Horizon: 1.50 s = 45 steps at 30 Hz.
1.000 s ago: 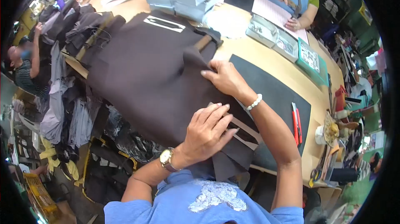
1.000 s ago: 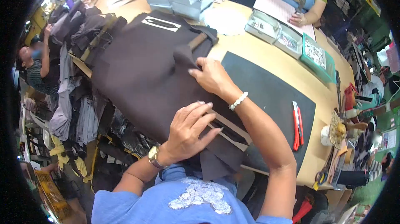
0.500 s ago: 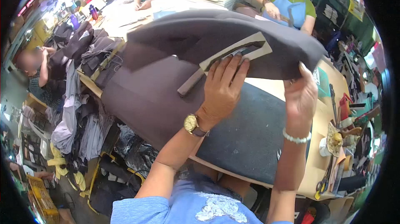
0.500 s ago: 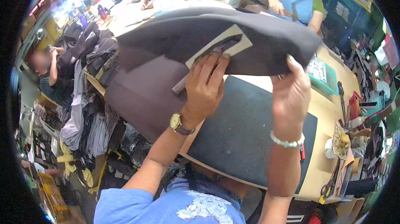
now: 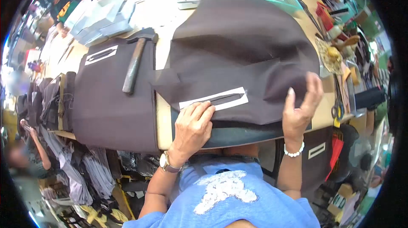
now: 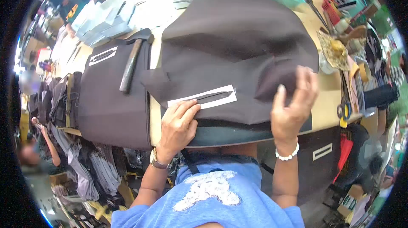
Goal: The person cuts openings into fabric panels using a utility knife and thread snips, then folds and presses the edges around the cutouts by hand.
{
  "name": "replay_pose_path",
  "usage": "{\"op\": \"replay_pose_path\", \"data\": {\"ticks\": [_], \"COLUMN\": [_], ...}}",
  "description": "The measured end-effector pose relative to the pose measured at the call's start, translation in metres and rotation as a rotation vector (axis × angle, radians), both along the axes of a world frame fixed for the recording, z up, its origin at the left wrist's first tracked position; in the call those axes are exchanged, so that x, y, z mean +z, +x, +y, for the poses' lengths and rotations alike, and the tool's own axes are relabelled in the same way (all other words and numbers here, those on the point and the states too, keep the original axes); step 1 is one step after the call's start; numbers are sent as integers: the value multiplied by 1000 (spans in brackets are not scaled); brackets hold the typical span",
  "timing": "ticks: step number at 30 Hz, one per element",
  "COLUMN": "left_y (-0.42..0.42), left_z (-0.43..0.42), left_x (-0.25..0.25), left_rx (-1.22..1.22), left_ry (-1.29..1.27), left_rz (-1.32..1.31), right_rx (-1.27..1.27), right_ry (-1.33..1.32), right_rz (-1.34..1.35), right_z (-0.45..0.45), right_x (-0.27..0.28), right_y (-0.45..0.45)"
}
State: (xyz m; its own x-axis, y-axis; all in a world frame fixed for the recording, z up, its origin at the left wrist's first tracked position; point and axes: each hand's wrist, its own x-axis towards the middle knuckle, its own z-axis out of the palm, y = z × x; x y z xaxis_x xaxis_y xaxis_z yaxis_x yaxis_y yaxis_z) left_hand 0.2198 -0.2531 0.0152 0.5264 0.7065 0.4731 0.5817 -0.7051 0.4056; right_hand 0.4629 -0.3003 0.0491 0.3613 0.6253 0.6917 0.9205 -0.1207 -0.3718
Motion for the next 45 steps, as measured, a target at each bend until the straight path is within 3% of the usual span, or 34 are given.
{"op": "replay_pose_path", "data": {"ticks": [2, 6, 8, 10, 13, 17, 21, 32, 38, 41, 45], "left_y": [3, 7, 9, 12, 11, 7, 6, -10, -14, -14, -11], "left_z": [-2, 6, 9, 12, 20, 34, 35, 23, 21, 22, 19], "left_x": [7, 24, 30, 35, 37, 41, 43, 12, 5, 5, 13], "left_rx": [6, 12, -8, -38, -80, -102, -19, -56, -100, -112, -67], "left_ry": [-47, -90, -66, -66, -69, -318, -647, -344, -217, -217, -269], "left_rz": [52, 171, 239, 352, 394, 223, 95, 6, 55, 45, 51], "right_rx": [178, 217, 573, 736, 723, 756, 806, 1029, 1163, 802, 741], "right_ry": [-107, -5, -136, -454, -532, -649, -584, -633, -624, -491, -476], "right_rz": [-60, -472, -243, 103, 139, 238, 198, 89, 274, 24, -102], "right_z": [4, 23, 30, 34, 35, 35, 37, 50, 51, 56, 64], "right_x": [11, 26, 15, 10, -2, -4, -14, -17, -23, -29, -43], "right_y": [-15, -44, -44, -46, -36, -27, -25, -15, 1, -11, -39]}}
